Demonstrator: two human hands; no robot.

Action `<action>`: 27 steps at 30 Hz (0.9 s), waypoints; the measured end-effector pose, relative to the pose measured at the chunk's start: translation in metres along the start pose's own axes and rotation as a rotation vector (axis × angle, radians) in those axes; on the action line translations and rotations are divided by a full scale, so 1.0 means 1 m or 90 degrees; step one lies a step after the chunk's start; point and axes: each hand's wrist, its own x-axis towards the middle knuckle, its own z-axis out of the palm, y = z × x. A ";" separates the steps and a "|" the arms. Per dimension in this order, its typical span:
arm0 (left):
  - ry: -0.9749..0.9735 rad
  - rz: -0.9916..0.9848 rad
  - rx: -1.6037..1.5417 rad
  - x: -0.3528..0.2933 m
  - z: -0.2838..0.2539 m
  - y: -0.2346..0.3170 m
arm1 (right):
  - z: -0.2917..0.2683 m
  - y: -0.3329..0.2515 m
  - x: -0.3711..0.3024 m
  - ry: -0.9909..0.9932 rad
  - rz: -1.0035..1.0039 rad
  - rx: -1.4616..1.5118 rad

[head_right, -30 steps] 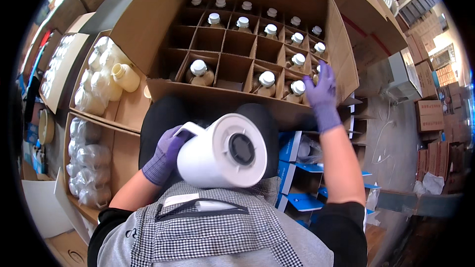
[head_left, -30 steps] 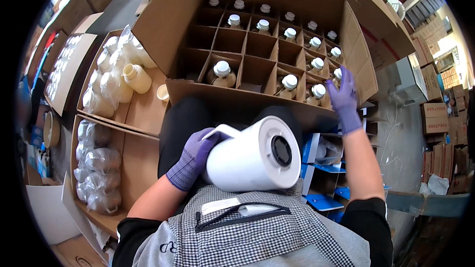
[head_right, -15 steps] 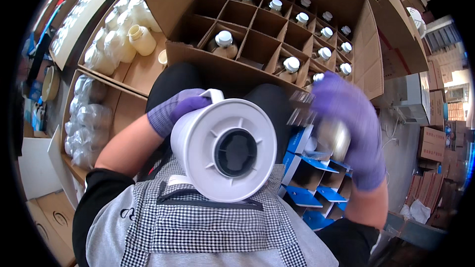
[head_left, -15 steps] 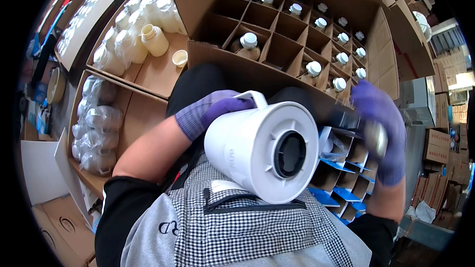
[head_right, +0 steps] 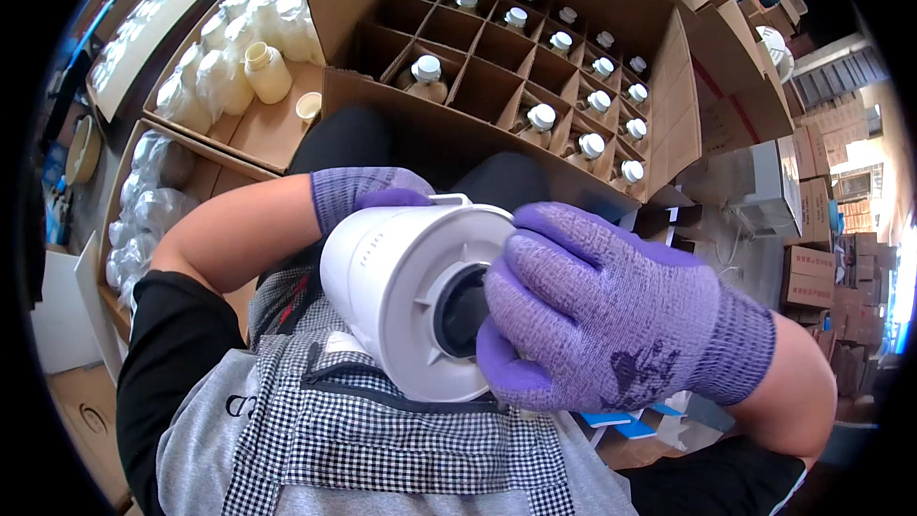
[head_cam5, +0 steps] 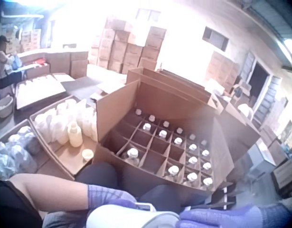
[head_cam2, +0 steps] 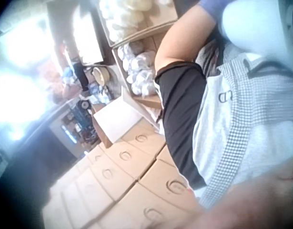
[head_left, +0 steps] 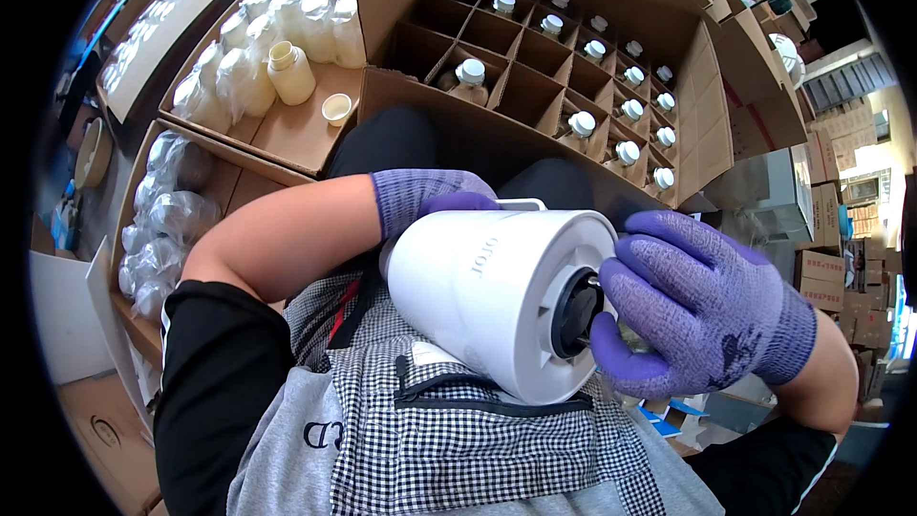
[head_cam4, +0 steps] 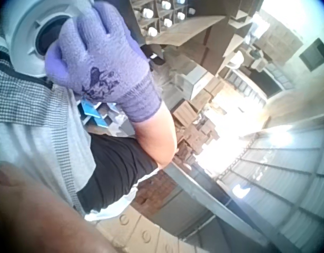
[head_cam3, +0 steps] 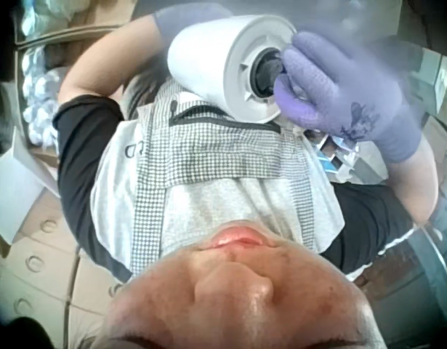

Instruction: The person sits on the floor in a warehouse and assembles white plastic containers. They pick up a container, insert a metal mesh filter, and screw on a lid. The person then places the assembled container into a plastic bag and puts it into a cardboard box. This process is repeated for multiple containers.

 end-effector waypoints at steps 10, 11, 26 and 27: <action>0.628 0.043 0.205 -0.036 0.029 0.030 | 0.146 -0.082 -0.034 0.344 1.027 0.813; 0.607 0.011 0.090 -0.041 0.028 0.028 | 0.139 -0.087 -0.035 0.432 0.994 0.908; 0.282 -0.034 -0.242 -0.011 0.016 0.026 | 0.000 -0.047 -0.009 0.024 0.087 -0.043; 0.279 -0.029 -0.255 -0.010 0.017 0.030 | -0.001 -0.045 -0.007 0.012 0.080 -0.028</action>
